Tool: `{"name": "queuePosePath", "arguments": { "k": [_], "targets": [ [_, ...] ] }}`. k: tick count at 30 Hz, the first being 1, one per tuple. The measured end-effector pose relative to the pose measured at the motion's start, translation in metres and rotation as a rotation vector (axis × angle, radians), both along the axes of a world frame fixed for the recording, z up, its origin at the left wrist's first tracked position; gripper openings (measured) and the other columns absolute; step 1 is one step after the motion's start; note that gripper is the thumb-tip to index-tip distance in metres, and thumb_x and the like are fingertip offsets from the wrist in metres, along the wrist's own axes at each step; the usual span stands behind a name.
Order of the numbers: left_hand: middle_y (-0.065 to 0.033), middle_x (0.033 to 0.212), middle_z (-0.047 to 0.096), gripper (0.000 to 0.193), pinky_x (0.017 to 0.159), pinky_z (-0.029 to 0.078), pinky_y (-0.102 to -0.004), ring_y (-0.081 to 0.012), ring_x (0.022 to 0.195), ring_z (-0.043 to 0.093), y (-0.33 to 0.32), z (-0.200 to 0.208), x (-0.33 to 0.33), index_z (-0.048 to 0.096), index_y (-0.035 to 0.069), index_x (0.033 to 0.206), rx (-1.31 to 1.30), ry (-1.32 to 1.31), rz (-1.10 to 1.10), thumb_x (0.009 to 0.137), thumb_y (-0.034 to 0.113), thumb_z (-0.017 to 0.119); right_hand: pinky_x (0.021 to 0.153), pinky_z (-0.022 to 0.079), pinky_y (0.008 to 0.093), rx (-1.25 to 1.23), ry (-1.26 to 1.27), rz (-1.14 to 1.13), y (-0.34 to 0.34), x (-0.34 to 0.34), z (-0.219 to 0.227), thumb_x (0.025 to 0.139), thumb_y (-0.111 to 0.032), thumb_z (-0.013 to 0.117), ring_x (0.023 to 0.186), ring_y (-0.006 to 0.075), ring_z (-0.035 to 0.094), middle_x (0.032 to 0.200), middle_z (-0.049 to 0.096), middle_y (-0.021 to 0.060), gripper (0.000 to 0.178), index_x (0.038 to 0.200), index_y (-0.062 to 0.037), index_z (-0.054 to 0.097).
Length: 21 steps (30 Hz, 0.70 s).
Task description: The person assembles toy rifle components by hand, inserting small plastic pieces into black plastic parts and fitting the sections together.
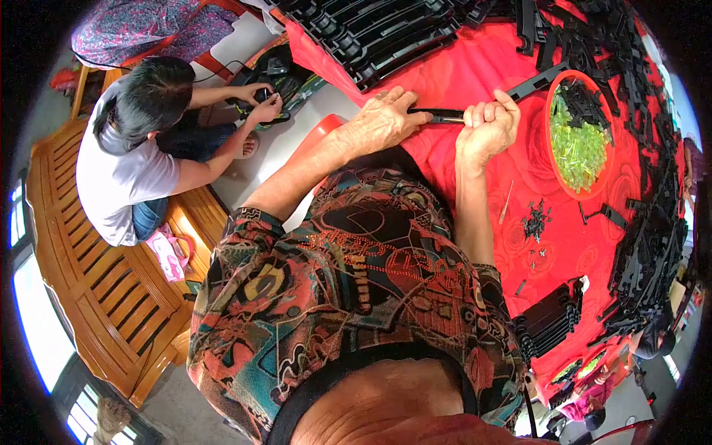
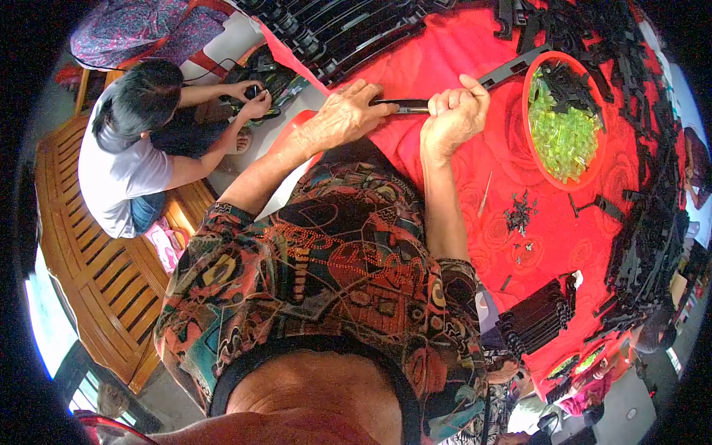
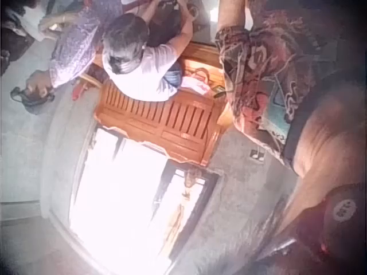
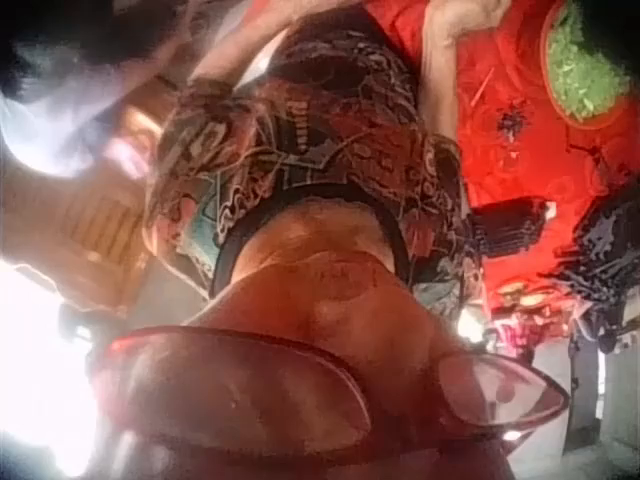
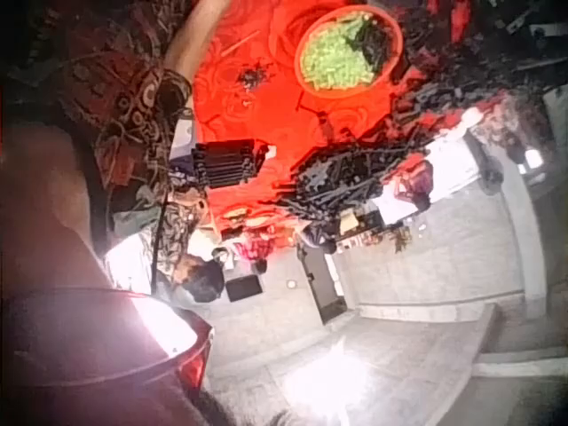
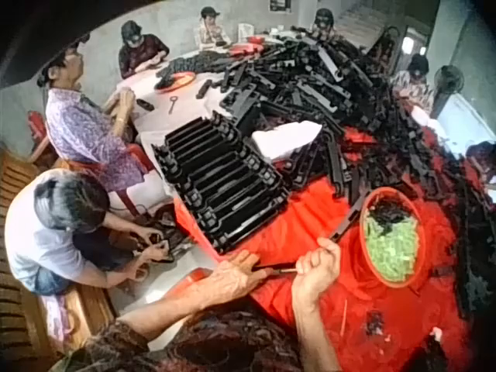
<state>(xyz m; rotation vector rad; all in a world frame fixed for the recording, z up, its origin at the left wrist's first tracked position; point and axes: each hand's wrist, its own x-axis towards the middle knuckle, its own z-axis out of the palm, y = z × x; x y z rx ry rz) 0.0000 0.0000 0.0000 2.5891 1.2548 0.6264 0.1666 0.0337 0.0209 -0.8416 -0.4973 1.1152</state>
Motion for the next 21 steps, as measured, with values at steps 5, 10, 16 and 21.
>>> {"name": "queuePosePath", "arguments": {
  "k": [5,10,16,21],
  "targets": [
    [-0.0082,0.098,0.054,0.034,0.072,0.049,-0.0356,-0.0254,0.088,0.053,0.002,0.004,0.002,0.063,0.014,0.103,-0.043,-0.068,0.034,0.070,0.012,0.065,0.035,0.025,0.0223,-0.017,-0.019,-0.053,0.004,-0.003,-0.002,0.082,-0.002,0.034,0.041,0.0054,0.026,0.055,0.030,-0.0040,0.018,0.092,-0.0026,0.049],
    [-0.0062,0.095,0.055,0.033,0.071,0.049,-0.0340,-0.0237,0.087,0.053,-0.001,0.000,0.001,0.064,0.011,0.101,-0.022,-0.086,0.023,0.068,0.011,0.066,0.034,0.023,0.0224,-0.049,0.009,-0.060,0.004,-0.004,-0.008,0.082,-0.002,0.035,0.040,0.0054,0.025,0.053,0.029,-0.0040,0.016,0.090,-0.0029,0.050],
    [-0.0057,0.094,0.055,0.031,0.070,0.049,-0.0332,-0.0232,0.085,0.053,0.000,0.001,0.003,0.064,0.009,0.099,-0.031,-0.105,0.016,0.068,0.011,0.065,0.034,0.022,0.0231,-0.062,0.001,-0.063,0.001,-0.004,-0.009,0.081,-0.001,0.036,0.039,0.0065,0.026,0.052,0.029,-0.0030,0.014,0.087,-0.0021,0.049],
    [-0.0057,0.089,0.055,0.025,0.068,0.049,-0.0363,-0.0241,0.087,0.053,-0.001,0.000,0.004,0.065,0.009,0.095,-0.067,-0.137,0.032,0.071,0.012,0.062,0.034,0.024,0.0242,-0.061,-0.015,-0.044,0.000,-0.004,-0.008,0.081,-0.001,0.036,0.038,0.0077,0.027,0.053,0.030,-0.0022,0.013,0.086,-0.0012,0.048]
  ]
}}
